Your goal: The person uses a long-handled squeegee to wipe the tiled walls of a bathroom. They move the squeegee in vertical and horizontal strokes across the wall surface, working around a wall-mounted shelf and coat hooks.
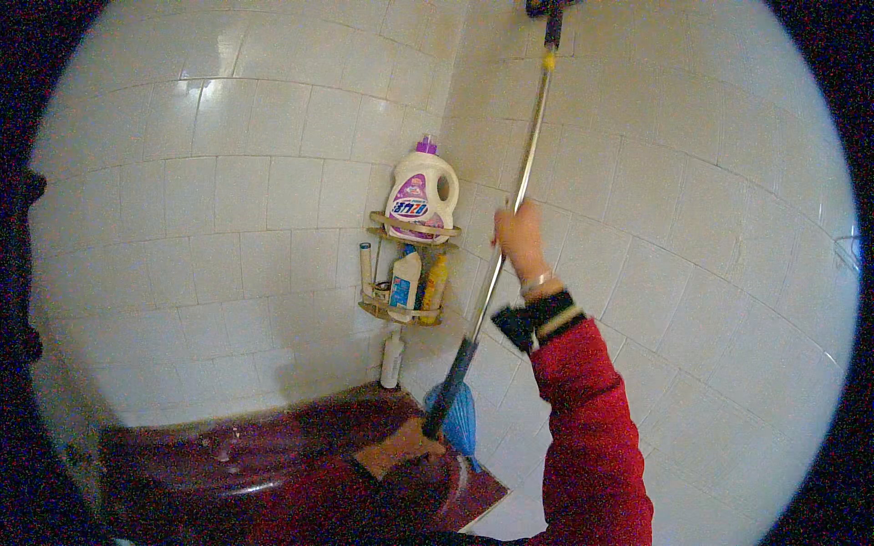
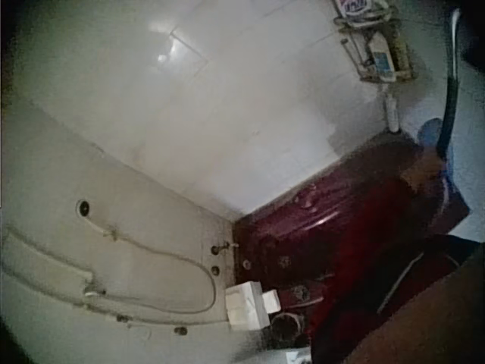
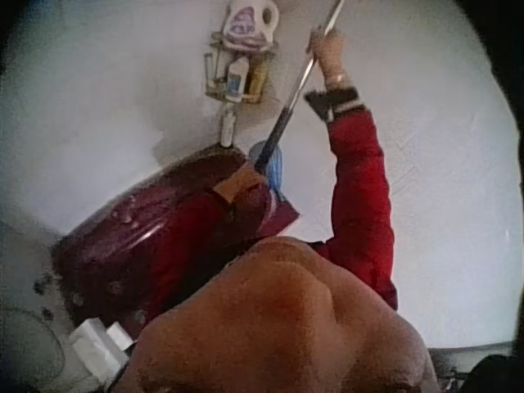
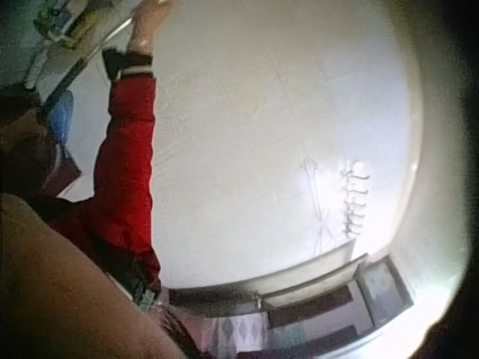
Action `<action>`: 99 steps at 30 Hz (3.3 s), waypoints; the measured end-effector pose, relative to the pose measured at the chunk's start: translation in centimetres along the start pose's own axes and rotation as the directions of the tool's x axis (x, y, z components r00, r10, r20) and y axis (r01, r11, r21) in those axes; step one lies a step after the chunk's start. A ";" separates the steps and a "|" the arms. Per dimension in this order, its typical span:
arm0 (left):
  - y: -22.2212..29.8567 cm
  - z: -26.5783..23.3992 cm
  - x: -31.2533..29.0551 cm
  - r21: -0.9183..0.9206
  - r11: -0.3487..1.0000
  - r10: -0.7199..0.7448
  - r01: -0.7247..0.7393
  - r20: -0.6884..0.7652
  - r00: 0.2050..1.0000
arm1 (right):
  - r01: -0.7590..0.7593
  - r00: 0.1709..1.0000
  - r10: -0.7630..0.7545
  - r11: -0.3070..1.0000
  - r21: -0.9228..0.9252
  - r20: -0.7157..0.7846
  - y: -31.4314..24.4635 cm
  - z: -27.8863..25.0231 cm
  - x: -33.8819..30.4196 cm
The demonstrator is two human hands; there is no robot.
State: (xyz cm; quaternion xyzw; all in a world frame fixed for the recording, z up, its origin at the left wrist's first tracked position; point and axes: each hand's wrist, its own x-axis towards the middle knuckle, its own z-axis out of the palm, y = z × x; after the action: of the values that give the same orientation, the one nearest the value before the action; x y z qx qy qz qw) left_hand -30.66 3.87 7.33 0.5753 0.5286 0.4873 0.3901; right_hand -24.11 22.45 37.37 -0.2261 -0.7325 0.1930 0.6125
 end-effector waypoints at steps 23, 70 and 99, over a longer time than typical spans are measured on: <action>-2.4 1.0 -2.1 -0.331 0.923 -0.060 0.197 0.382 0.922 | 0.010 0.996 0.004 0.985 -0.171 0.085 3.3 0.4 -5.7; -5.9 -2.2 -57.7 0.125 0.396 0.084 0.910 -0.991 0.100 | -0.785 0.423 0.424 -0.270 0.558 0.801 -8.3 7.3 -29.4; 8.6 -1.2 -12.0 0.134 0.950 -0.225 0.283 -0.336 0.915 | 0.343 0.851 -0.252 0.931 -0.124 0.461 -1.7 -7.7 -30.5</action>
State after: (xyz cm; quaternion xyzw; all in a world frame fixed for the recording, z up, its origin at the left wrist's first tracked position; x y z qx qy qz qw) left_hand -29.50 -9.30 14.12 0.4486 0.6965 0.4684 0.3071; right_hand -12.19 3.79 15.01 -0.1211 -0.8928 0.0661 0.4288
